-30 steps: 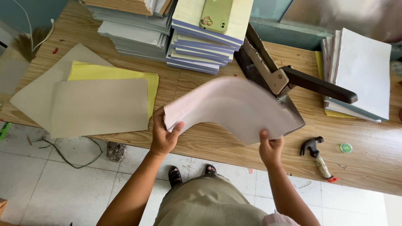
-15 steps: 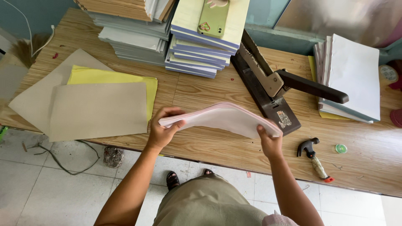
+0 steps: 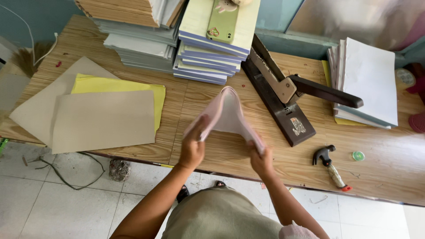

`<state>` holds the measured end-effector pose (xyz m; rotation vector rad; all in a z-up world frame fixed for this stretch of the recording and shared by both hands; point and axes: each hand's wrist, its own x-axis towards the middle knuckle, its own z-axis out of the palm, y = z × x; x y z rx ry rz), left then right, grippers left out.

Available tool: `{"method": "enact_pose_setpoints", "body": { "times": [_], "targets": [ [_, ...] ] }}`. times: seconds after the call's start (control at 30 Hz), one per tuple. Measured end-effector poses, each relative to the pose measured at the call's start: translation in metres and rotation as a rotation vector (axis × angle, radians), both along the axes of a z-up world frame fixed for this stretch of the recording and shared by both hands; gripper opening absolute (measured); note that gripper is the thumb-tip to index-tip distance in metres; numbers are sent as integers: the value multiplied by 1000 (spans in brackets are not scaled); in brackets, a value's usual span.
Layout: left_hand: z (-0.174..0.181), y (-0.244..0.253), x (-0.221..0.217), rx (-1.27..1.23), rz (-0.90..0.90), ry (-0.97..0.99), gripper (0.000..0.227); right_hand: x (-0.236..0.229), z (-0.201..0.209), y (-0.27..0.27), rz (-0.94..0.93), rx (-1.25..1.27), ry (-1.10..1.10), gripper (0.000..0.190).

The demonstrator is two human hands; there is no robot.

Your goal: The person repeatedly folds and unfolds a stack of pink and white paper sheets on a wooden table. The person handles the sheets by hand, aligning edges and pressing folds without using any tools. The sheets remain on the table throughout the clip.

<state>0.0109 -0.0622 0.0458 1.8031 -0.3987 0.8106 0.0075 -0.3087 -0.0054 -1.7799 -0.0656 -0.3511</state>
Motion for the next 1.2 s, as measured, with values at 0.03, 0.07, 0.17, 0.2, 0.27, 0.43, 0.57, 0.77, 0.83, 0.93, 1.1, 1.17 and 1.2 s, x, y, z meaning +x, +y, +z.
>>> {"method": "enact_pose_setpoints", "body": {
  "times": [0.03,0.07,0.17,0.2,0.27,0.43,0.57,0.77,0.83,0.93,1.1,1.17,1.2],
  "targets": [
    [14,-4,-7,-1,-4,2,37,-1,1,1,-4,-1,2,22],
    [28,-8,-14,-26,-68,113,35,-1,2,2,-25,-10,35,20],
    [-22,22,-4,-55,-37,262,24,8,2,-34,-111,-22,61,16],
    [-55,37,5,-65,59,307,18,10,1,-54,-174,-30,63,15],
    [7,61,0,-63,61,295,18,10,62,-56,-169,-35,-12,14],
    [72,65,-11,-50,15,238,24,18,80,-75,-115,-24,-179,12],
    [35,51,-13,-134,-96,178,44,13,48,-59,6,-6,-161,34],
    [18,28,-10,-67,-121,241,41,2,47,-4,-78,-13,-25,17],
    [35,31,-12,-39,-145,279,39,1,76,-4,-89,-31,-12,24],
    [39,51,-12,-125,-178,277,41,3,71,-30,-82,36,33,14],
    [-1,75,4,-144,-101,342,40,21,5,-56,-107,177,60,19],
    [-12,71,10,-128,-72,374,35,21,19,-52,-110,163,55,17],
    [-18,69,12,-113,-43,407,30,21,26,-50,-113,148,51,15]
  ]
}}
